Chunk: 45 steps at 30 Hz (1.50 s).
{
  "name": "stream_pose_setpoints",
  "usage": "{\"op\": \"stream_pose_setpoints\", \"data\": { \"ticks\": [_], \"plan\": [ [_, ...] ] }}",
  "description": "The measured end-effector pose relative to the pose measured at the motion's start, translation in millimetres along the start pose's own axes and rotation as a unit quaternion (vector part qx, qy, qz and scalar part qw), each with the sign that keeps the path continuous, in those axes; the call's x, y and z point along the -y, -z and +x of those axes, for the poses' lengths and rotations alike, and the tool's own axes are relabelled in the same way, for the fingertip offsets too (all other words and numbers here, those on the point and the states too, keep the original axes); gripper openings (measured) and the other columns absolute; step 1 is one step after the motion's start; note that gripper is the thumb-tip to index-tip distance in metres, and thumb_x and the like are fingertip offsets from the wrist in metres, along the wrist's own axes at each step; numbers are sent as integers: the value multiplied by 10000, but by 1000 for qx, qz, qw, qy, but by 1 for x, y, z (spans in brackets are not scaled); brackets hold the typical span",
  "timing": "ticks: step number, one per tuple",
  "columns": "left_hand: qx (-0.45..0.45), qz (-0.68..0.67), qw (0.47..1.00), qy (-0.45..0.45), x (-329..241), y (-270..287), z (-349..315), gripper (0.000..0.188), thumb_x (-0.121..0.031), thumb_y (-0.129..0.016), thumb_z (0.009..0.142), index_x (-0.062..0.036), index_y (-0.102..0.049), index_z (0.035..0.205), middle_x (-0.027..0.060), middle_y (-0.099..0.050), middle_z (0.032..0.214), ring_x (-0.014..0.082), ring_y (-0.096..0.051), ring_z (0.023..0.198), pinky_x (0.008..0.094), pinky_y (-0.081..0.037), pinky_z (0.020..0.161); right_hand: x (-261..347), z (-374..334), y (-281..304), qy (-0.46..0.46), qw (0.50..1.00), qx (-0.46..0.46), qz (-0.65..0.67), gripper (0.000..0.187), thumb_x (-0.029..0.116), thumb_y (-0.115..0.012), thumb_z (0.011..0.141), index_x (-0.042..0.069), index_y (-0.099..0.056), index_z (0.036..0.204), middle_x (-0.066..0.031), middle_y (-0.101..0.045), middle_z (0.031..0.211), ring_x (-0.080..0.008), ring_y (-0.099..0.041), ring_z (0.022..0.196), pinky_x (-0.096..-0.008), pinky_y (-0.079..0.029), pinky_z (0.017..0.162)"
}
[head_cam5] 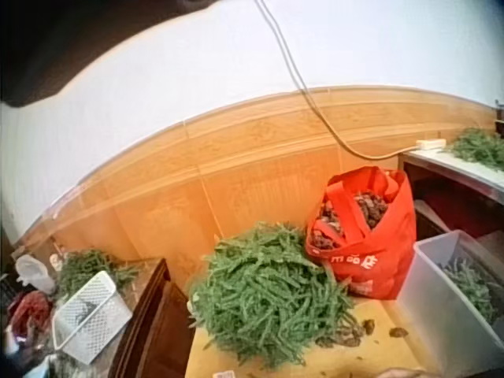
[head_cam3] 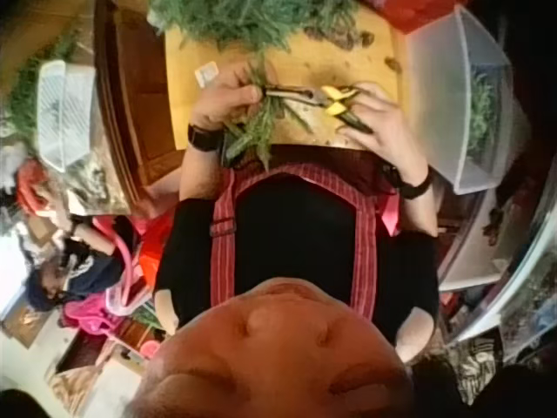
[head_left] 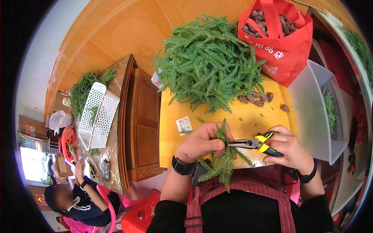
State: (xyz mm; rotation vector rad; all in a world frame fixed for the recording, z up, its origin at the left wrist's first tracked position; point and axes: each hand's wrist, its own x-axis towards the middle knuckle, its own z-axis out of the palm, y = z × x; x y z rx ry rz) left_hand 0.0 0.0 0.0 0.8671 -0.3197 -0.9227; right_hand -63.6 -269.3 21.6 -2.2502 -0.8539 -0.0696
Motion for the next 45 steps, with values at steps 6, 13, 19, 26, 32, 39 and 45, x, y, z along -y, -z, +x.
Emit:
{"op": "stream_pose_setpoints", "data": {
  "ticks": [6,13,19,26,32,39,45],
  "plan": [
    [3,-4,1000,-5,1,1,1,371,-237,-718,751,8,-495,917,98,-606,748,116,-550,529,372,-541,655,2,0,0,-7,1000,-7,-15,287,249,-739,664,43,-540,682,-60,-549,757,-278,-547,842,-359,-458,738],
    [0,-8,1000,6,0,-2,1,393,-265,-727,739,2,-497,912,125,-621,795,160,-597,569,318,-529,592,4,-2,2,-16,999,-3,-42,305,252,-754,634,24,-587,748,-72,-562,737,-299,-551,845,-364,-460,721],
    [9,-6,1000,9,0,-3,2,391,-274,-723,740,0,-500,909,132,-624,813,162,-607,587,276,-505,550,3,-7,-1,-10,996,-2,-89,303,245,-755,636,20,-582,741,-81,-560,730,-298,-559,803,-363,-464,692],
    [-16,-12,1000,-3,0,-8,3,376,-263,-725,742,-7,-496,896,109,-622,813,136,-565,544,289,-516,580,4,-6,-3,-1,999,-8,45,273,253,-736,667,34,-595,751,-77,-579,795,-290,-549,864,-370,-458,757],
    [0,-11,1000,-3,3,-7,2,386,-272,-722,746,3,-493,890,68,-593,731,110,-523,504,340,-541,622,7,-6,1,-14,999,-9,-43,328,255,-758,624,42,-635,841,-54,-591,860,-298,-528,966,-387,-443,805],
    [-3,-13,1000,3,-1,-12,3,395,-280,-719,748,13,-492,885,50,-563,673,119,-528,505,350,-545,609,7,-5,1,-19,997,-18,-76,308,243,-749,629,32,-621,815,-63,-585,816,-292,-536,931,-374,-447,792],
    [-6,-15,1000,-6,1,-9,2,389,-265,-724,744,7,-495,901,58,-571,687,143,-571,548,290,-517,586,3,-9,0,-35,996,10,-82,339,270,-751,625,13,-595,781,-100,-582,811,-305,-545,891,-377,-449,761]
  ]
}}
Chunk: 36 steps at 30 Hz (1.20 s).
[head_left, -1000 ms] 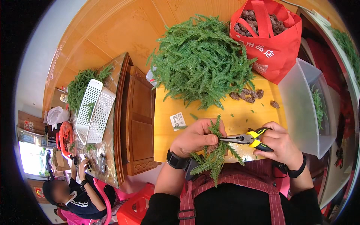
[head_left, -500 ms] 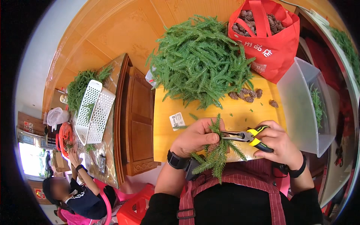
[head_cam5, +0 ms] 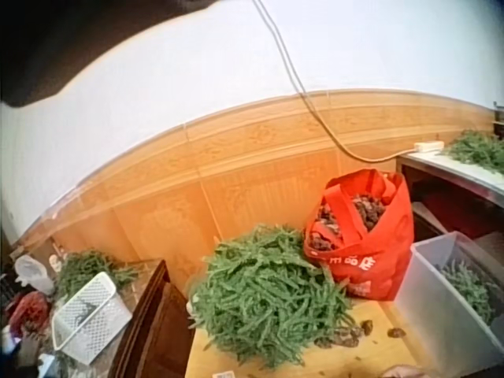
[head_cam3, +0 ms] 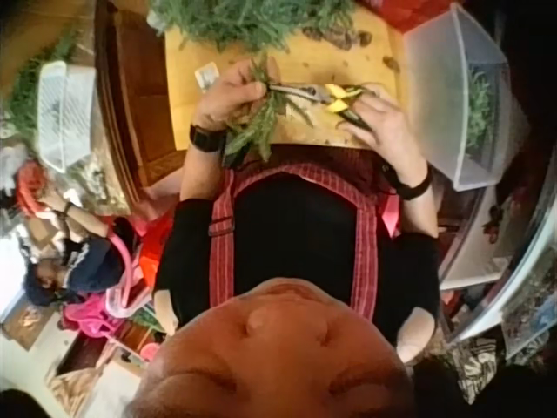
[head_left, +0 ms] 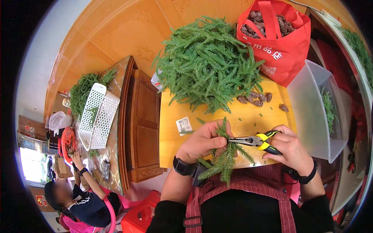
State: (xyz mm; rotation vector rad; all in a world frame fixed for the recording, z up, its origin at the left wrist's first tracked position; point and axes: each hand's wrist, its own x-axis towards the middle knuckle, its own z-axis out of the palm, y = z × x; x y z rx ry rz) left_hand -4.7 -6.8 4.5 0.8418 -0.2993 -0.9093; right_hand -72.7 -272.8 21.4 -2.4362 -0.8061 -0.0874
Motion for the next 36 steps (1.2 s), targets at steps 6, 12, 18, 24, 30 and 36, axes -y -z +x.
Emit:
{"op": "stream_pose_setpoints", "data": {
  "ticks": [6,12,18,24,30,36],
  "plan": [
    [-103,159,978,-86,-7,-19,0,293,-112,-694,770,-14,-514,979,42,-584,788,102,-568,633,221,-446,563,-2,-6,-5,-14,986,-16,164,355,293,-744,672,16,-609,847,-109,-591,824,-323,-546,874,-382,-440,777],
    [-148,259,946,-125,-6,-28,-2,257,-3,-649,779,4,-545,1014,30,-598,860,81,-575,726,207,-475,637,-1,-8,-11,-69,965,-7,251,361,348,-721,692,25,-631,826,-111,-612,812,-343,-559,884,-395,-437,794],
    [-181,278,939,-90,-6,-30,-2,248,21,-644,775,10,-564,1010,22,-610,857,82,-583,744,210,-490,654,-2,-8,-14,-75,961,1,266,295,315,-725,689,52,-640,793,-88,-601,726,-300,-565,785,-371,-450,715],
    [-199,307,926,-89,-6,-32,-1,239,40,-640,766,2,-575,993,23,-613,845,84,-589,734,214,-493,651,-1,-9,-15,-65,969,-10,239,218,242,-735,681,62,-621,727,-79,-583,687,-280,-558,716,-354,-449,647],
    [-198,284,935,-77,-7,-32,0,209,47,-641,763,-6,-574,954,17,-608,847,81,-586,743,213,-493,657,-2,-9,-19,-60,973,-16,223,239,235,-740,677,50,-599,729,-85,-544,642,-290,-538,679,-360,-435,614],
    [-200,279,936,-83,-7,-31,2,189,52,-637,765,-6,-574,933,12,-597,832,77,-581,741,206,-488,655,-2,-10,-20,-66,983,-20,173,329,281,-745,667,19,-582,777,-113,-497,626,-322,-514,663,-378,-417,591]
  ]
}}
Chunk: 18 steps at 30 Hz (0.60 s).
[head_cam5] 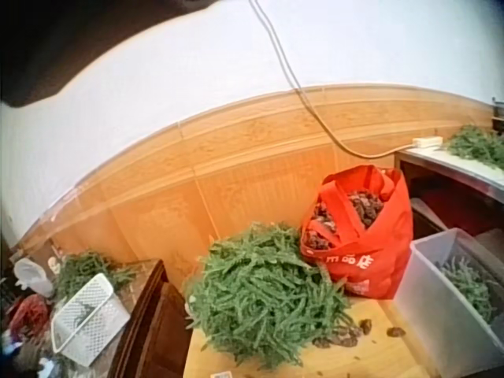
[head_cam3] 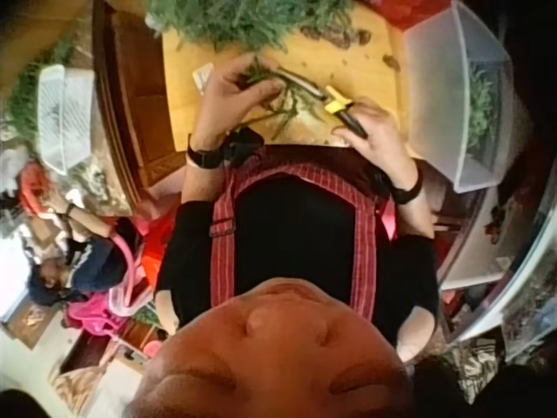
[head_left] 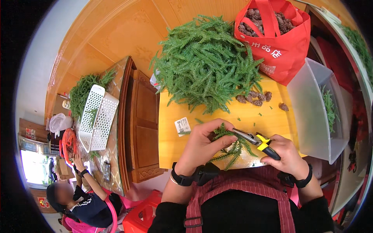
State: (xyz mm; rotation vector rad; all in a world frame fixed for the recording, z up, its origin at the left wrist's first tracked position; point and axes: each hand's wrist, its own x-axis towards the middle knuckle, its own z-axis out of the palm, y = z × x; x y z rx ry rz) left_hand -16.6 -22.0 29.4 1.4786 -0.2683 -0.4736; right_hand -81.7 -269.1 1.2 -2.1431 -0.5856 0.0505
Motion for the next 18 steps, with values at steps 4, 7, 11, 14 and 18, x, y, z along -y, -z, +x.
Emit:
{"op": "stream_pose_setpoints", "data": {
  "ticks": [4,7,11,14,18],
  "plan": [
    [16,0,1000,7,-2,-1,2,182,36,-623,782,1,-568,952,9,-587,812,74,-569,716,200,-471,628,-2,1,1,12,999,-7,31,352,318,-712,702,8,-601,826,-121,-562,726,-306,-527,680,-355,-431,623],
    [16,13,1000,-12,-9,-8,9,180,5,-617,803,-3,-560,974,-2,-572,795,51,-542,696,187,-445,595,2,-7,4,-101,975,-81,179,313,285,-621,788,-14,-601,880,-103,-617,829,-220,-562,751,-300,-436,705],
    [29,29,992,-122,-39,-33,33,245,12,-602,815,6,-515,1043,22,-574,873,76,-557,761,210,-465,659,-14,-23,6,-255,935,-122,214,260,230,-491,895,-10,-584,862,-50,-614,834,-128,-551,776,-263,-431,728],
    [89,-13,978,-188,-69,-70,62,260,10,-601,815,5,-496,1053,36,-568,906,92,-570,785,223,-480,691,-16,-31,4,-252,937,-120,209,261,227,-466,918,1,-579,850,-33,-614,823,-105,-547,776,-254,-434,725],
    [213,-112,951,-193,-91,-131,105,328,-64,-629,817,18,-484,1099,52,-565,990,114,-564,881,244,-472,776,-23,-37,4,-250,941,-138,182,253,238,-523,889,0,-599,847,-48,-615,751,-110,-557,708,-264,-445,666]
  ]
}}
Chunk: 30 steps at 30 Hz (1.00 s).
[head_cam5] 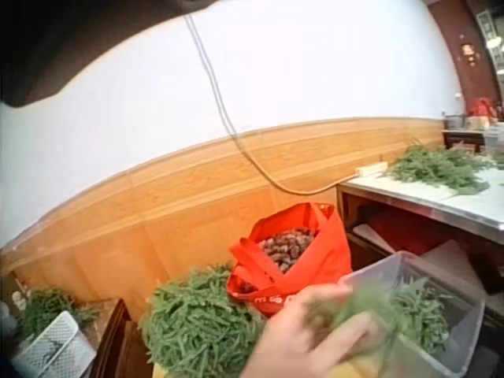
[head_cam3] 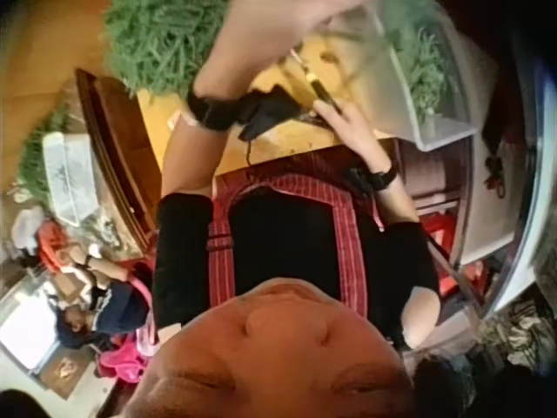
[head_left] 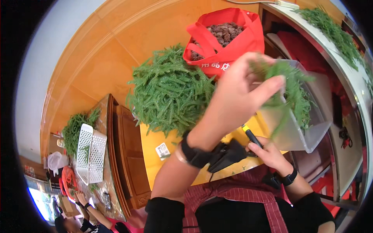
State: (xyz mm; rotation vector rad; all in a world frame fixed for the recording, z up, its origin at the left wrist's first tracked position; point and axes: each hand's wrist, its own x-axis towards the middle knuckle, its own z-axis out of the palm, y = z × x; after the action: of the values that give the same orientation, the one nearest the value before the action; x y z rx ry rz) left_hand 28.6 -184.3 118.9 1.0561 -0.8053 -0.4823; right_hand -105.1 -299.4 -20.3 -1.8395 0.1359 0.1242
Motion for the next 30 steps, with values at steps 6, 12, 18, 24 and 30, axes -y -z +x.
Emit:
{"op": "stream_pose_setpoints", "data": {
  "ticks": [6,12,18,24,30],
  "plan": [
    [-30,108,992,60,58,-34,38,462,-120,-656,809,36,-440,1187,116,-552,1083,139,-566,921,266,-467,819,-11,-4,6,62,997,-41,-3,222,226,-561,855,11,-611,831,-95,-623,704,-167,-584,652,-294,-448,619],
    [-16,124,990,67,20,24,-7,277,-47,-551,857,16,-509,1124,42,-594,811,99,-578,762,221,-458,713,-5,1,10,31,996,-56,-67,249,227,-530,856,-9,-565,783,-171,-558,694,-343,-544,708,-399,-428,662],
    [-122,418,893,115,-4,91,-121,285,-14,-568,827,-9,-529,1110,28,-546,817,97,-543,769,235,-451,688,-8,15,5,176,912,-104,-357,179,141,-546,809,-37,-533,825,-199,-524,825,-366,-478,825,-418,-393,741],
    [-120,651,707,249,14,122,-216,384,-103,-687,716,-44,-539,1066,109,-569,896,266,-565,858,344,-465,763,-13,23,5,150,899,-51,-409,170,86,-593,755,-30,-541,867,-181,-537,884,-369,-472,947,-428,-394,833],
    [-92,666,681,291,37,128,-232,463,-156,-729,642,-82,-530,1054,136,-538,984,321,-520,948,385,-453,774,-23,26,3,156,888,-55,-429,176,46,-629,707,-28,-540,841,-188,-545,924,-378,-471,1032,-421,-398,878]
  ]
}}
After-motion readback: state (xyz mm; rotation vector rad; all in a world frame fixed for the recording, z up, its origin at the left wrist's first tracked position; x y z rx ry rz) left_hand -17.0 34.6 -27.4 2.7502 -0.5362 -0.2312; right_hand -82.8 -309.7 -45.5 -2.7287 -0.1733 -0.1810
